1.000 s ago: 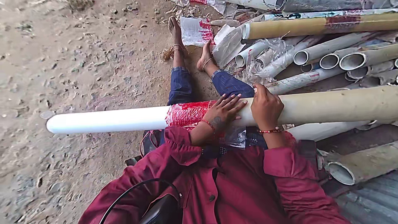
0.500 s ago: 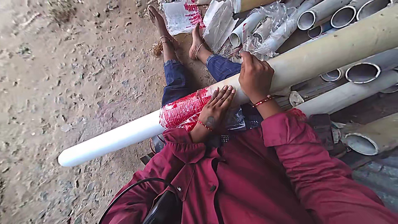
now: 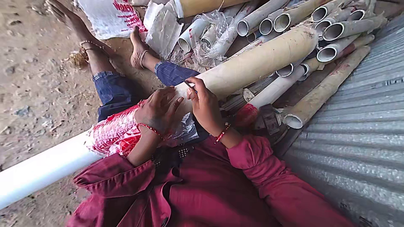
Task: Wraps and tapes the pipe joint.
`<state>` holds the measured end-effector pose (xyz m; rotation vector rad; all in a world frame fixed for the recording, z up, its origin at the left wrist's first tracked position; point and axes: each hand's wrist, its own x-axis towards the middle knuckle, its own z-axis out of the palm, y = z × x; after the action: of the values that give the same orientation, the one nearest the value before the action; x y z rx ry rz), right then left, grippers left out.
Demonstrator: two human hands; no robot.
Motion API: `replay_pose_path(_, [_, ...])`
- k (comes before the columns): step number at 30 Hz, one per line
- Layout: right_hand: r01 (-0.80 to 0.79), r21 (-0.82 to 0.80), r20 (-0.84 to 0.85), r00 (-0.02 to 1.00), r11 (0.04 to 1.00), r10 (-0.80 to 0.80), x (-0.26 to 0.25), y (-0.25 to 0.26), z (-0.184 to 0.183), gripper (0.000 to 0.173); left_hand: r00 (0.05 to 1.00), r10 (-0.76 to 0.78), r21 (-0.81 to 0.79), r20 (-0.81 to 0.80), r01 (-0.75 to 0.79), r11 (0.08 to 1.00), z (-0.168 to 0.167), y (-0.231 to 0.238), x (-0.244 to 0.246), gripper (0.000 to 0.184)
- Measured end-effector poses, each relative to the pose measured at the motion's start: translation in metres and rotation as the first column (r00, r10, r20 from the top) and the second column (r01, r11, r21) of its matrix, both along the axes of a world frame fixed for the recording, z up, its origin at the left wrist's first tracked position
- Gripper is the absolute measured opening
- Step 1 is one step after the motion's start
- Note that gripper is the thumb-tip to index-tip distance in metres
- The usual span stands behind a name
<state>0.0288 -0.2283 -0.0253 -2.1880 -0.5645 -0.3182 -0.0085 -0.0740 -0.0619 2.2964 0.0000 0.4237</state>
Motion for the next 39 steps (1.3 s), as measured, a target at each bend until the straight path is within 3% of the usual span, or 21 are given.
replay_pose_path(5, [0.0, -0.05, -0.185, 0.983, 0.999, -0.009, -0.012, -0.017, 0.002, 0.014, 0.998, 0.054, 0.064, 0.043, -0.057, 0.996, -0.003, -0.004, 0.001, 0.032])
replay_pose_path(10, [0.055, -0.218, -0.192, 0.976, 0.975, -0.098, -0.016, -0.026, -0.004, 0.021, 0.979, 0.101, 0.017, 0.179, -0.105, 0.994, -0.016, -0.008, 0.002, 0.025])
replay_pose_path(21, [-0.061, -0.501, -0.321, 0.939, 0.863, -0.12, -0.007, 0.009, 0.027, 0.03, 0.931, 0.056, -0.087, 0.361, -0.026, 0.996, -0.028, -0.009, 0.004, 0.019])
replay_pose_path(30, [-0.013, -0.546, -0.188, 0.976, 0.837, -0.107, -0.008, 0.01, 0.02, 0.029, 0.903, 0.044, -0.113, 0.427, 0.005, 0.994, -0.031, -0.01, 0.004, 0.015])
replay_pose_path(39, [-0.039, -0.593, -0.228, 0.966, 0.804, -0.121, -0.014, 0.009, 0.023, 0.03, 0.905, 0.05, -0.161, 0.422, 0.02, 0.987, -0.03, -0.008, 0.005, 0.011])
